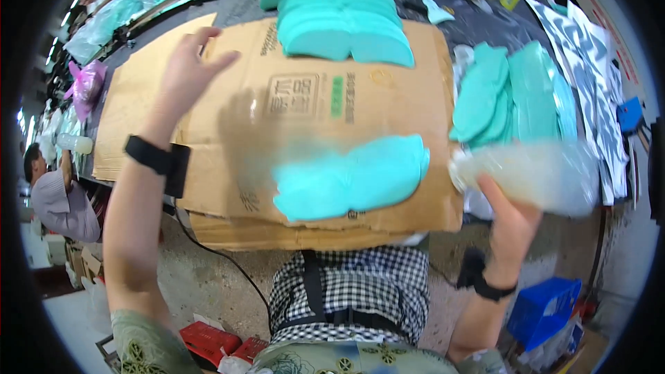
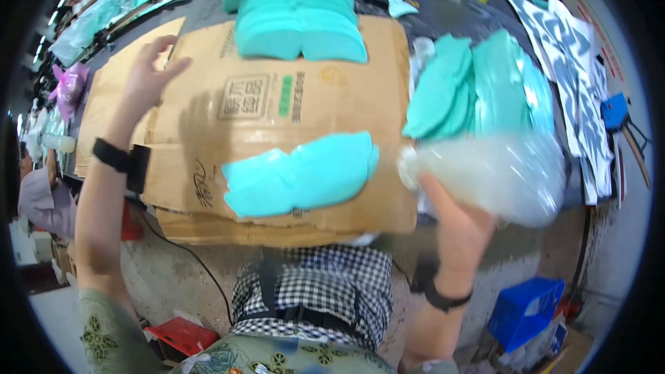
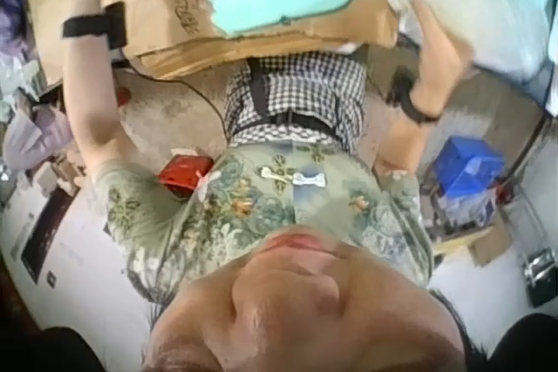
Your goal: Applying glue to shoe components using a squeeze bottle in a factory setting.
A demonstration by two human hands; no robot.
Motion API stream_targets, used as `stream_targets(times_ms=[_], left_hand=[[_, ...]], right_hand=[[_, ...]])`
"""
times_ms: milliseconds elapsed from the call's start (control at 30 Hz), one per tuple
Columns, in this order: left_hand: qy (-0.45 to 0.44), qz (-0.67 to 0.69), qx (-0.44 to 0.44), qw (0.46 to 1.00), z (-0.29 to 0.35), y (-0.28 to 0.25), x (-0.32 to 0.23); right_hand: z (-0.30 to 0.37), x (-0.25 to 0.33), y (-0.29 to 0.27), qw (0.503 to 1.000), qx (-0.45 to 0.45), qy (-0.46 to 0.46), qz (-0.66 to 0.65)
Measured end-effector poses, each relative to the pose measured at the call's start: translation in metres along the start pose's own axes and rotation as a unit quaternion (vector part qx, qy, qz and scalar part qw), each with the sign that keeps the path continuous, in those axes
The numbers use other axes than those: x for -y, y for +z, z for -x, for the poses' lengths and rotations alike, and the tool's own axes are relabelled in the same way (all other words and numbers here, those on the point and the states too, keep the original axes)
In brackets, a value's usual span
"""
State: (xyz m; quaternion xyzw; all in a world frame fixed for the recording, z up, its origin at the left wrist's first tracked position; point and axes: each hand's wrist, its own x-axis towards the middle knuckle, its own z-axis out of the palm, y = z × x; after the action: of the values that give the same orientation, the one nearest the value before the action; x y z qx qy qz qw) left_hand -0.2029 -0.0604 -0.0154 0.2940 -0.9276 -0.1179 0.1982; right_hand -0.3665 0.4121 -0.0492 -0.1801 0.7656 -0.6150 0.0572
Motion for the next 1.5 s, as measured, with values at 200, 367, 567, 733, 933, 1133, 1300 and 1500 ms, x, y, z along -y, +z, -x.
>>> stream_targets(times_ms=[200,367,567,733,933,1133,1300,1500], left_hand=[[-0.012,-0.077,0.01,0.997,-0.042,0.083,-0.039],[0.025,-0.139,-0.014,0.99,-0.059,0.118,-0.069],[0.127,-0.033,-0.026,0.991,-0.043,0.055,-0.074],[0.098,0.14,-0.1,0.98,0.047,-0.006,-0.085],[0.012,0.354,0.018,0.935,0.159,0.015,-0.11],[0.071,0.196,-0.057,0.976,0.195,0.081,-0.12],[0.136,0.077,-0.068,0.985,0.204,0.088,-0.113],[0.061,0.097,-0.087,0.99,0.216,0.044,-0.075]], right_hand=[[0.016,-0.026,-0.049,0.983,-0.116,-0.058,-0.133],[0.017,-0.028,-0.061,0.99,-0.11,-0.058,-0.071],[0.019,-0.021,-0.057,0.99,-0.098,-0.055,-0.079],[0.025,-0.007,-0.053,0.981,-0.106,-0.096,-0.134],[0.04,0.013,-0.028,0.974,-0.055,-0.13,-0.178],[0.03,0.035,0.041,0.991,0.038,-0.095,-0.087],[0.032,0.031,0.112,0.966,0.115,-0.187,0.14],[0.014,0.048,0.121,0.95,0.139,-0.177,0.218]])
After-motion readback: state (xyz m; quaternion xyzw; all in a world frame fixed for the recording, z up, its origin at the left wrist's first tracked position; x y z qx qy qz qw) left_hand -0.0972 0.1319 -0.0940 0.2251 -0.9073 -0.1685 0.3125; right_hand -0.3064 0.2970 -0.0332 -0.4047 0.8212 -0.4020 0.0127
